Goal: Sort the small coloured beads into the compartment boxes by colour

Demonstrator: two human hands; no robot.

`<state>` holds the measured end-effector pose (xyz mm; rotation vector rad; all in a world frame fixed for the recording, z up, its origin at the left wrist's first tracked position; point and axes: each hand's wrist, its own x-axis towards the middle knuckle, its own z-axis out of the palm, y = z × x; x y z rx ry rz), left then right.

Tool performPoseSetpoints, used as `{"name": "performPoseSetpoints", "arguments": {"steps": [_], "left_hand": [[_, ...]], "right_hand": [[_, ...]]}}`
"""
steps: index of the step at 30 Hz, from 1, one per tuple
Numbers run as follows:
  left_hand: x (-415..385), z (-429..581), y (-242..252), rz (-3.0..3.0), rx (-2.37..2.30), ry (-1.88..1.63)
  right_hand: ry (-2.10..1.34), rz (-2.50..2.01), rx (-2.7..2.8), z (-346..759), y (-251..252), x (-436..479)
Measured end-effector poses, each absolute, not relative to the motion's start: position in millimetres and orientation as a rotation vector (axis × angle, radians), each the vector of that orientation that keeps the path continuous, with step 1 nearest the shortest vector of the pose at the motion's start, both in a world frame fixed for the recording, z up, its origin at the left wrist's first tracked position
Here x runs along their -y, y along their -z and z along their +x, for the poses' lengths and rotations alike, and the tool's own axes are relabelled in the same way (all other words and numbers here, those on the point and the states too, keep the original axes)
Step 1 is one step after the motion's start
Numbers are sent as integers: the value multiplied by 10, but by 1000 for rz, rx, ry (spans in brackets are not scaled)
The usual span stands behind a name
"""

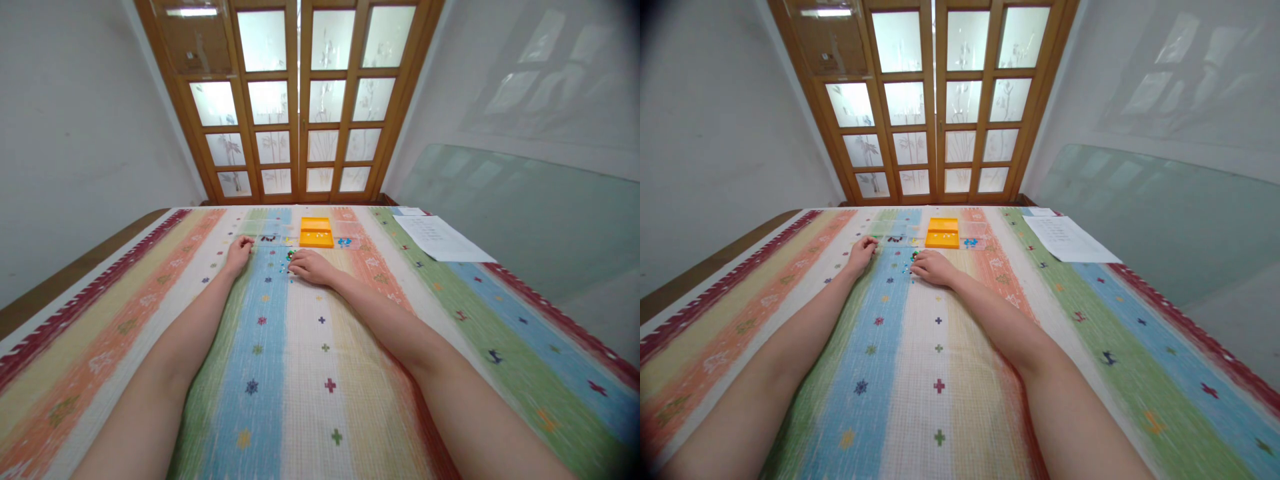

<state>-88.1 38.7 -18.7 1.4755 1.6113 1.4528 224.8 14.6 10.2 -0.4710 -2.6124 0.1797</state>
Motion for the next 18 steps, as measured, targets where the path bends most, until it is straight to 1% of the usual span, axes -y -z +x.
{"name": "performPoseSetpoints", "arguments": {"steps": [6, 13, 18], "left_hand": [[-347, -887, 119, 1308, -1487, -1475], [-345, -868, 127, 1332, -1484, -1411], [-384, -890, 206, 1425, -1489, -1372]], "right_hand": [[-170, -495, 2602, 2244, -94, -137], [-152, -589, 2532, 2260, -62, -165], [-185, -477, 2569, 2253, -85, -144]]}}
